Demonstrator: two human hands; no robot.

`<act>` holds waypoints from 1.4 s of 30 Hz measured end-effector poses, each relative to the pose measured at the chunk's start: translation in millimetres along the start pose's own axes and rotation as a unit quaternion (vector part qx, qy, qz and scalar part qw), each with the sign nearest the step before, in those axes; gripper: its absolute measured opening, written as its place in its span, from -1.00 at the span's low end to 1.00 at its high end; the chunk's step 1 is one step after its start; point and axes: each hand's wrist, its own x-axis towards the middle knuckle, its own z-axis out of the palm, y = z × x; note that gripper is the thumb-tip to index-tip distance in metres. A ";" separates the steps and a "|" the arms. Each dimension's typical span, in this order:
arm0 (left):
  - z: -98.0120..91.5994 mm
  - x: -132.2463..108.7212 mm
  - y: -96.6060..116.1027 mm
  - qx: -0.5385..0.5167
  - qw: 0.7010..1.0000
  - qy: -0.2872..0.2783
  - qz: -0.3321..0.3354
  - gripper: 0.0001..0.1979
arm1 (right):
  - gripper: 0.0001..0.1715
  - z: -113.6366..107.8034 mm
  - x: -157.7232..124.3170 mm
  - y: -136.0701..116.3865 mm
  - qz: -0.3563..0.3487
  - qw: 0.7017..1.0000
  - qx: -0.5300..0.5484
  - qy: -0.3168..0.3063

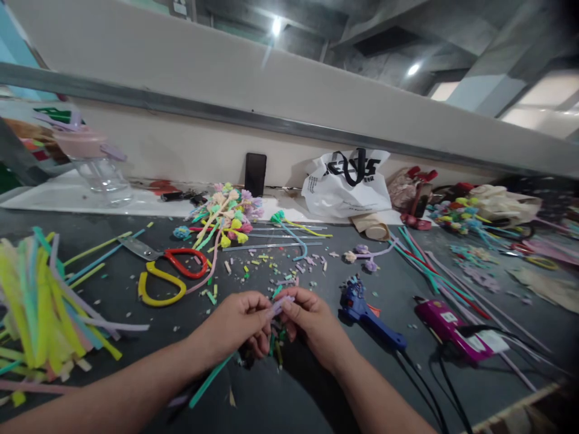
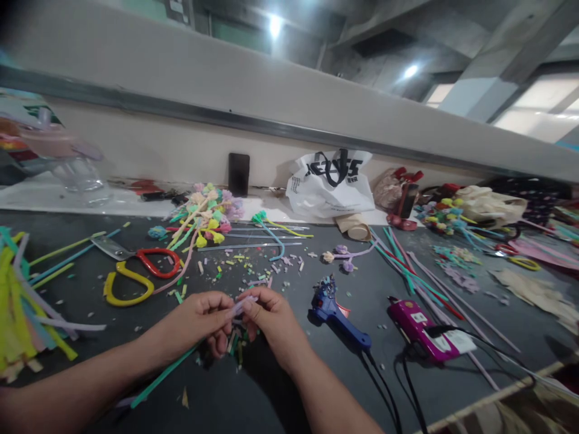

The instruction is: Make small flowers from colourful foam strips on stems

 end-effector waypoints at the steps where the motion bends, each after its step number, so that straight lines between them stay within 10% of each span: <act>1: -0.5 -0.2 0.2 0.000 1.000 0.000 -0.005 -0.67 | -0.71 -0.1 -0.1 0.0 -0.001 1.000 -0.006 -0.003; 32: -3.1 -7.6 -0.9 -0.117 0.986 -0.110 -0.048 -0.74 | -0.77 -0.3 -2.3 -1.1 -0.012 1.000 0.011 -0.021; 38: -0.5 -5.6 -0.4 -0.093 0.995 -0.041 -0.017 -0.68 | -0.50 -1.9 0.8 0.9 -0.030 0.997 0.058 -0.046; 42: 2.9 -3.9 -1.7 -0.068 0.997 0.021 -0.003 -0.68 | -0.70 -1.7 1.7 2.7 -0.037 0.997 0.041 -0.053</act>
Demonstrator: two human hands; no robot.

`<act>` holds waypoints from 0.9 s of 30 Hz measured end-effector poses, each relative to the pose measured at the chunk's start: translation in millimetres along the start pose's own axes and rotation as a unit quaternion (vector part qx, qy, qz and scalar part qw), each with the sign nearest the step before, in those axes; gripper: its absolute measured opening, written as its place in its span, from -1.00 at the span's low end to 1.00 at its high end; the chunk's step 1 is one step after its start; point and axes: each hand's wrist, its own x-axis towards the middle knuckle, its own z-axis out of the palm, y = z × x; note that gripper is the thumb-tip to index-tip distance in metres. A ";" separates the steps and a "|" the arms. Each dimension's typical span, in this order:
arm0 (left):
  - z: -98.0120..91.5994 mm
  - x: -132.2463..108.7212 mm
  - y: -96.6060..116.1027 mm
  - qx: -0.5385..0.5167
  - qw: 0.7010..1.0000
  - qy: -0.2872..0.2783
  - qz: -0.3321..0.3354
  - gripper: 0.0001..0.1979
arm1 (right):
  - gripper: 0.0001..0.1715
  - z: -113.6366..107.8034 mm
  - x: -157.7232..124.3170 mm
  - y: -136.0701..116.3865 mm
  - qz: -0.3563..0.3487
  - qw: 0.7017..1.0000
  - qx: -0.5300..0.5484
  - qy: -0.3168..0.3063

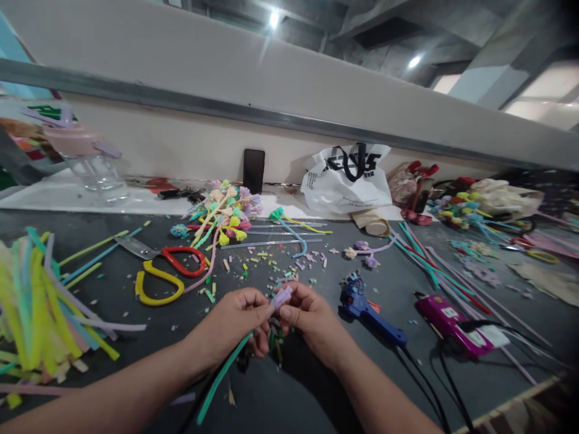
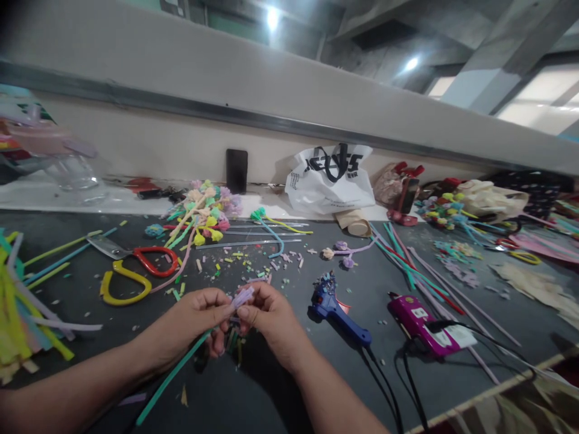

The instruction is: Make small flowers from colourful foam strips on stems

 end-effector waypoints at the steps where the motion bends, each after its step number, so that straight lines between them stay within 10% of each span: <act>1: 0.6 0.3 0.0 0.008 1.000 0.002 -0.002 -0.69 | -0.73 0.0 -0.1 0.2 0.004 1.000 -0.008 -0.001; 27: -0.9 -4.8 -7.9 0.281 0.941 0.116 0.147 -0.85 | -0.77 0.8 -2.1 -2.5 0.019 0.998 -0.044 0.029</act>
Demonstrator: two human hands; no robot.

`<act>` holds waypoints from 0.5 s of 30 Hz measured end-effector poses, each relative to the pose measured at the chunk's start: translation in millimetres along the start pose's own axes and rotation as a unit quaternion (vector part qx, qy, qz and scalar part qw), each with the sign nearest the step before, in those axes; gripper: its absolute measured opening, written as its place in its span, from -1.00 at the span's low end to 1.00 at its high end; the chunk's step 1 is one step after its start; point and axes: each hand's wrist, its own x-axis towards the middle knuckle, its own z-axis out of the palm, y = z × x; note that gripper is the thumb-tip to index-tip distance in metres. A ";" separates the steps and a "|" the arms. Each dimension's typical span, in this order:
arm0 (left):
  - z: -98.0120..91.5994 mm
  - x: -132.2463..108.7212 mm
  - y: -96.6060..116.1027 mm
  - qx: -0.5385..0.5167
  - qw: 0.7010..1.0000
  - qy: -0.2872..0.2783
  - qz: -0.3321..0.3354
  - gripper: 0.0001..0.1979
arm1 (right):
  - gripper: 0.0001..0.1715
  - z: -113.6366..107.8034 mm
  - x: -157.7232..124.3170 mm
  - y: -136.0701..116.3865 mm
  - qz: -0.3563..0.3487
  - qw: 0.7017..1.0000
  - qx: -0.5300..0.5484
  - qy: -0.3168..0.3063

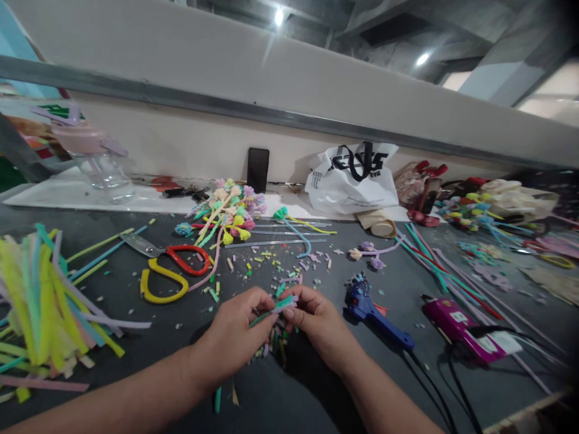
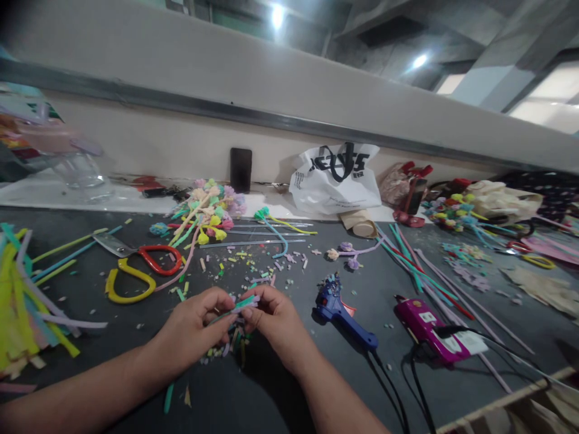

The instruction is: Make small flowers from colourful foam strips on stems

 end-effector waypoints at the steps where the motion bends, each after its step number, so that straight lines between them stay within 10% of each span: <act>1: -0.1 0.3 0.5 -0.009 1.000 -0.004 -0.004 -0.85 | -0.77 0.0 0.0 -0.3 0.001 1.000 -0.001 0.002; 15: 3.3 2.3 3.8 -0.144 0.984 -0.057 -0.085 -0.79 | -0.77 3.4 1.6 -2.8 0.020 0.999 -0.022 0.027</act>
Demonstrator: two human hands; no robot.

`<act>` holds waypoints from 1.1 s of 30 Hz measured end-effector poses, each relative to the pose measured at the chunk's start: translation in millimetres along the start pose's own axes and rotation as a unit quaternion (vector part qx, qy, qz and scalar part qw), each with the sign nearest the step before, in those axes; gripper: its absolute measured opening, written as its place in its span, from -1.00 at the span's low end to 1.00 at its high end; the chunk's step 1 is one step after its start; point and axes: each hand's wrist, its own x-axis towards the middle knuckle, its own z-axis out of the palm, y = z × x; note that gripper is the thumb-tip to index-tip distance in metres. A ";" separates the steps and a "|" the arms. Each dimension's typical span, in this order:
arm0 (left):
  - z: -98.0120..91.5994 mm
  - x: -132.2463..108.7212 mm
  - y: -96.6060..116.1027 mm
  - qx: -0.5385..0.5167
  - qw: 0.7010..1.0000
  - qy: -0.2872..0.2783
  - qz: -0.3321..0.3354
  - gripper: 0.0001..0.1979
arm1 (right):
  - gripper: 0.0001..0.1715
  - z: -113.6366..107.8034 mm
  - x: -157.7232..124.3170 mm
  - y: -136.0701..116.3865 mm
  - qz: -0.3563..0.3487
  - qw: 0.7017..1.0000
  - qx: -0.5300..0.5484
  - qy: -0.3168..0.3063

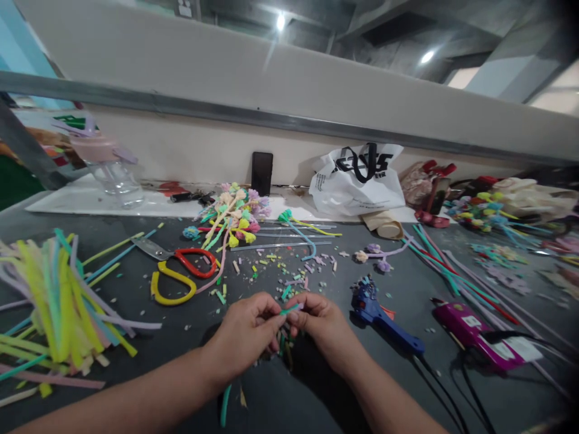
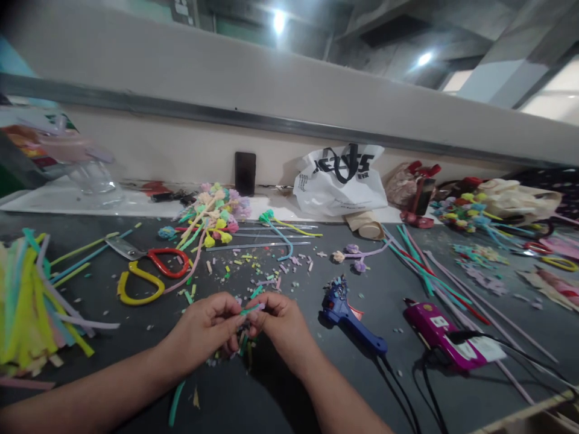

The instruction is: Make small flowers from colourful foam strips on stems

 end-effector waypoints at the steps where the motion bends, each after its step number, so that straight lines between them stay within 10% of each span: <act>1: -0.2 0.6 1.0 -0.030 0.999 -0.010 -0.010 -0.78 | -0.77 -1.9 0.0 -0.6 -0.001 1.000 0.001 -0.006; 19: -15.7 6.1 -2.5 -0.256 0.926 -0.243 -0.131 -0.78 | -0.66 -12.3 -2.8 -3.8 -0.049 0.994 -0.023 -0.093; 24: -19.5 10.1 -3.3 -0.298 0.923 -0.212 -0.124 -0.82 | -0.51 -18.1 -13.7 -26.6 -0.117 0.990 -0.074 0.039; 29: -24.8 13.6 -1.8 -0.361 0.902 -0.185 -0.150 -0.89 | -0.55 -58.2 -50.2 -61.8 -0.168 0.903 -0.341 0.202; 33: -26.3 12.9 0.9 -0.375 0.902 -0.142 -0.161 -0.94 | -0.49 -103.7 -70.5 -43.1 -0.080 0.792 -0.544 0.266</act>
